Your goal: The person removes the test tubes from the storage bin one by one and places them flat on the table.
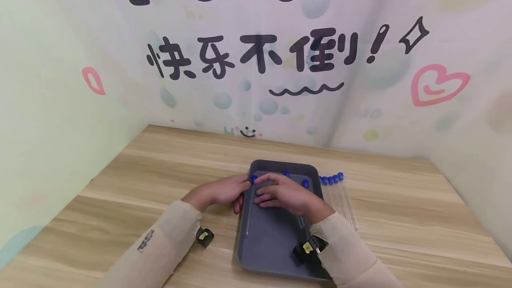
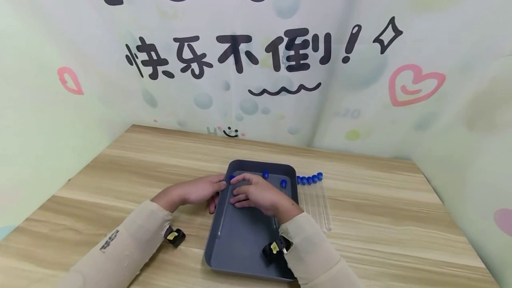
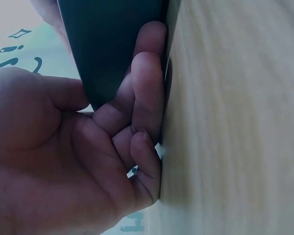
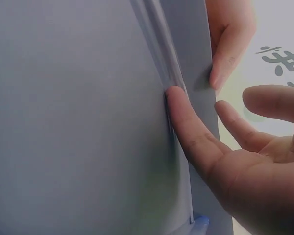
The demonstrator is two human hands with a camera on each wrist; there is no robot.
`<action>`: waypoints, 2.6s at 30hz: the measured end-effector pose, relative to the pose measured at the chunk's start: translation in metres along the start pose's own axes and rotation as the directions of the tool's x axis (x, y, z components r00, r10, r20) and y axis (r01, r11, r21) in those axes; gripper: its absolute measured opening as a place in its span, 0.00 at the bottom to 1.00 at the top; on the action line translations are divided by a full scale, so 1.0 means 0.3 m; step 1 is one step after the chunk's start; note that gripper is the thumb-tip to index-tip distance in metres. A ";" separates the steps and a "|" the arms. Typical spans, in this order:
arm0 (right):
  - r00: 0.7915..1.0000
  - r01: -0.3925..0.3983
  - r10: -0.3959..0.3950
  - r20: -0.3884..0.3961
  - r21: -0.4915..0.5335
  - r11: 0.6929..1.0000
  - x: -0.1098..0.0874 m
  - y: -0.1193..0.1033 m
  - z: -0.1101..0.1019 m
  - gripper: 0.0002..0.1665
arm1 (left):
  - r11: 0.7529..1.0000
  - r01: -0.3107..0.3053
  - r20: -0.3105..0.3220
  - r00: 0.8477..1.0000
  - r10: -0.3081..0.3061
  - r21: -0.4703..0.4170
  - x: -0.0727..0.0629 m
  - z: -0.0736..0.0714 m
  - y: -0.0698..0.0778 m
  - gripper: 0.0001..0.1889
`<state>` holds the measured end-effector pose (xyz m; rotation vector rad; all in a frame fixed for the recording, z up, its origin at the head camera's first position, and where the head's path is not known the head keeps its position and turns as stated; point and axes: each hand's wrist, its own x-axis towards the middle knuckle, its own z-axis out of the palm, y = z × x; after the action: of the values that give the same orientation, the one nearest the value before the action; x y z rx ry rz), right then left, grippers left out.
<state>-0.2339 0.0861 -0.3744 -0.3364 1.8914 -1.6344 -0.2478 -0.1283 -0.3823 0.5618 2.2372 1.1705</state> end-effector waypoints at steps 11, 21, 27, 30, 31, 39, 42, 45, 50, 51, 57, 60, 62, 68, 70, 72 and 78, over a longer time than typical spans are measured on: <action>0.999 -0.015 0.015 0.049 0.012 1.000 0.006 0.001 0.012 0.23 | 1.000 0.018 -0.021 1.000 -0.018 0.003 -0.007 -0.002 -0.006 0.17; 0.987 0.016 -0.012 0.158 -0.023 1.000 0.005 0.012 0.011 0.19 | 1.000 0.013 -0.014 1.000 -0.013 -0.007 0.000 0.003 0.000 0.16; 0.983 0.003 0.003 0.185 -0.035 0.999 0.004 0.013 0.012 0.20 | 1.000 0.009 -0.011 1.000 -0.009 -0.010 0.001 0.003 0.002 0.16; 0.984 0.004 0.002 0.179 -0.037 0.999 0.005 0.016 0.011 0.19 | 1.000 0.007 -0.008 1.000 -0.007 -0.006 0.002 0.003 0.000 0.16; 0.985 0.005 0.002 0.173 -0.036 0.999 0.005 0.017 0.010 0.19 | 1.000 0.007 -0.007 1.000 -0.007 -0.002 0.003 0.002 0.000 0.16; 0.994 0.008 -0.006 0.113 -0.021 1.000 0.004 0.016 0.008 0.18 | 1.000 -0.003 -0.002 1.000 0.003 0.001 0.003 -0.001 -0.007 0.16; 0.997 0.031 -0.030 0.073 -0.015 0.999 0.003 0.018 0.006 0.20 | 1.000 0.002 -0.005 1.000 -0.002 -0.004 0.004 0.002 -0.007 0.17; 0.997 0.061 -0.061 0.037 -0.016 0.998 0.005 0.020 0.005 0.22 | 1.000 0.009 -0.010 1.000 -0.009 -0.018 0.003 0.004 -0.009 0.16; 0.996 0.086 -0.086 -0.004 -0.016 0.996 0.011 0.020 0.003 0.22 | 1.000 0.012 -0.012 1.000 -0.012 -0.027 0.003 0.005 -0.012 0.17; 0.996 0.088 -0.089 -0.010 -0.015 0.996 0.012 0.021 0.002 0.23 | 1.000 0.015 -0.012 1.000 -0.015 -0.027 0.004 0.004 -0.011 0.17; 0.994 0.102 -0.102 -0.028 0.003 0.995 0.017 0.018 -0.003 0.23 | 0.999 0.025 -0.008 1.000 -0.025 -0.021 0.008 0.000 -0.012 0.17; 0.994 0.107 -0.106 -0.035 0.007 0.994 0.013 0.008 -0.004 0.24 | 1.000 0.023 -0.004 1.000 -0.023 -0.018 0.006 -0.002 -0.008 0.17; 0.993 0.108 -0.107 -0.044 0.009 0.994 0.009 0.000 -0.005 0.25 | 1.000 0.021 -0.003 1.000 -0.021 -0.017 0.005 -0.002 -0.007 0.18; 0.990 0.125 -0.122 -0.072 0.036 0.992 -0.005 -0.025 -0.012 0.29 | 0.999 0.023 0.000 1.000 -0.023 -0.033 -0.004 0.001 -0.009 0.21; 0.988 0.135 -0.132 -0.084 0.036 0.990 -0.014 -0.033 -0.015 0.29 | 0.999 0.021 0.000 1.000 -0.021 -0.034 -0.007 0.002 -0.011 0.22; 0.985 0.143 -0.139 -0.100 0.028 0.989 -0.023 -0.039 -0.020 0.30 | 0.999 0.015 -0.005 1.000 -0.016 -0.028 -0.007 0.004 -0.012 0.22; 0.980 0.165 -0.162 -0.115 0.018 0.986 -0.061 -0.066 -0.030 0.28 | 1.000 0.009 -0.007 1.000 -0.010 -0.015 -0.003 0.010 -0.005 0.20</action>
<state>-0.2289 0.0995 -0.3500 -0.4049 1.9676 -1.8201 -0.2454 -0.1277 -0.3849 0.5415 2.2331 1.1848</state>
